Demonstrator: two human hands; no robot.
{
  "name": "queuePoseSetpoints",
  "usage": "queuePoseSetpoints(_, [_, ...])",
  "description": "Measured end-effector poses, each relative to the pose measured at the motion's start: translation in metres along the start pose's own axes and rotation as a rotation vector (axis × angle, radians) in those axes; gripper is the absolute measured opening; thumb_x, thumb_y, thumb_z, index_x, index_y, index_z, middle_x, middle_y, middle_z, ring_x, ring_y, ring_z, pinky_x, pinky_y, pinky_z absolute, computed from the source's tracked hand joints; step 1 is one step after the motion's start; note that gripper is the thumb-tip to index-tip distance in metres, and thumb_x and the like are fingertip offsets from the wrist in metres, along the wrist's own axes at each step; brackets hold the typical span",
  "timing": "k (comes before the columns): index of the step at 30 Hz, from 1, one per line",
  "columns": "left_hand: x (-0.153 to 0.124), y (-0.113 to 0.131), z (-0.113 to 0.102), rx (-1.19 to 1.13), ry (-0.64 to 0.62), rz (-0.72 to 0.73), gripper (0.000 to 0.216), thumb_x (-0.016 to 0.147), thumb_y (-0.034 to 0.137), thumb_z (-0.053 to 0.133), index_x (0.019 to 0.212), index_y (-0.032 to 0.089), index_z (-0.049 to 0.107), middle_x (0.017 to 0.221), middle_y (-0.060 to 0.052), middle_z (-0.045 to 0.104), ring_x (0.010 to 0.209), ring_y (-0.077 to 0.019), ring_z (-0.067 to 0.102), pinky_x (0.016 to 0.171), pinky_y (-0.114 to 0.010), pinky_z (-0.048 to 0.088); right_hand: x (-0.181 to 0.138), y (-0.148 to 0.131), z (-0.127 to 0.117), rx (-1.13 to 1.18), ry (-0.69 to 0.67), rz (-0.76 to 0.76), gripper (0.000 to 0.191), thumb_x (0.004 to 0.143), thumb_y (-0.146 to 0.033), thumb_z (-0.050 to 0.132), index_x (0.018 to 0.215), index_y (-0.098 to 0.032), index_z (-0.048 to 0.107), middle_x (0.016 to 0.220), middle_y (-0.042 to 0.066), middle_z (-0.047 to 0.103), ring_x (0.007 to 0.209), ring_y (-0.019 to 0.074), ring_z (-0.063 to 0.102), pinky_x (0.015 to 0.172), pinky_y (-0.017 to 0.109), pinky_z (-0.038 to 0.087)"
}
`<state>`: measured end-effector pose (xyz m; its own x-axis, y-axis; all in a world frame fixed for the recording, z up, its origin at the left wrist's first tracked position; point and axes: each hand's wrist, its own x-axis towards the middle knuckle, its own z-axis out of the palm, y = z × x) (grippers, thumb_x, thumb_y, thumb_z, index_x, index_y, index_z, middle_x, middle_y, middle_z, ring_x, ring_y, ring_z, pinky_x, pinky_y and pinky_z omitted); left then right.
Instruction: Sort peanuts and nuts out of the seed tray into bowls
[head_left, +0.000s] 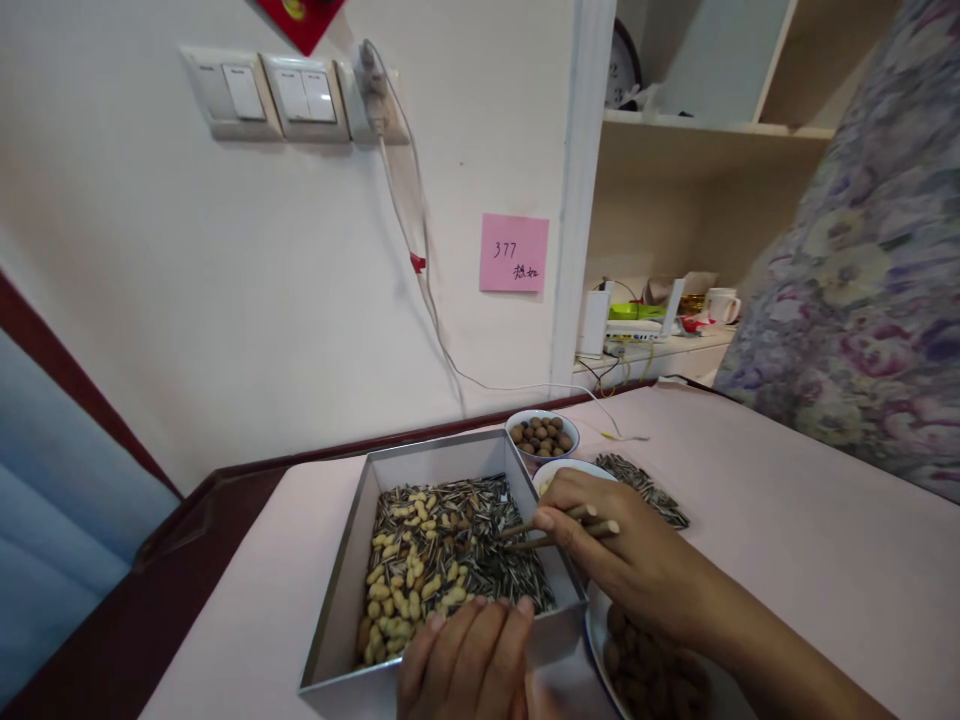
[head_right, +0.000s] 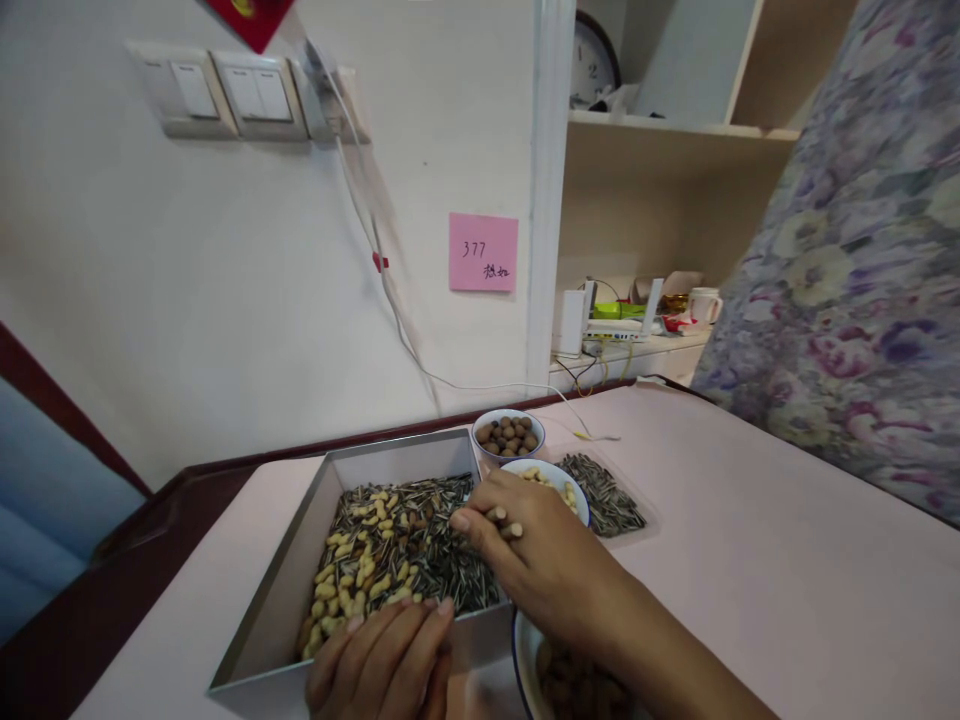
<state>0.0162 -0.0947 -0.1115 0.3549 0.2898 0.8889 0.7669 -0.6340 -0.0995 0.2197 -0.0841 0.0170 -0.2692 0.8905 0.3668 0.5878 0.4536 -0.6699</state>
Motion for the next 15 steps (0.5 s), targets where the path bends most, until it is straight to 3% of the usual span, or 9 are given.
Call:
queuePoseSetpoints(8, [0.001,-0.001,0.000,-0.003,0.018,0.023,0.028,0.089,0.023,0.064,0.115,0.028,0.072,0.092,0.001,0.076,0.089,-0.0148,0.067,0.105,-0.031,0.032,0.002,0.007,0.004,0.035,0.053,0.028,0.035,0.100,-0.041,0.044,0.073,-0.021,0.052,0.074,0.000,0.054,0.070,0.0142,0.050,0.063,0.028,0.036])
queuePoseSetpoints(15, [0.000,-0.004,0.000,0.021,-0.006,0.049,0.032,0.088,0.024,0.065,0.118,0.028,0.070,0.094,0.001,0.075,0.090,-0.0158,0.066,0.102,-0.031,0.034,-0.001,-0.001,-0.009,0.059,0.091,0.005,0.036,0.100,-0.041,0.043,0.072,-0.021,0.049,0.072,-0.001,0.053,0.068,0.0141,0.048,0.064,0.029,0.036])
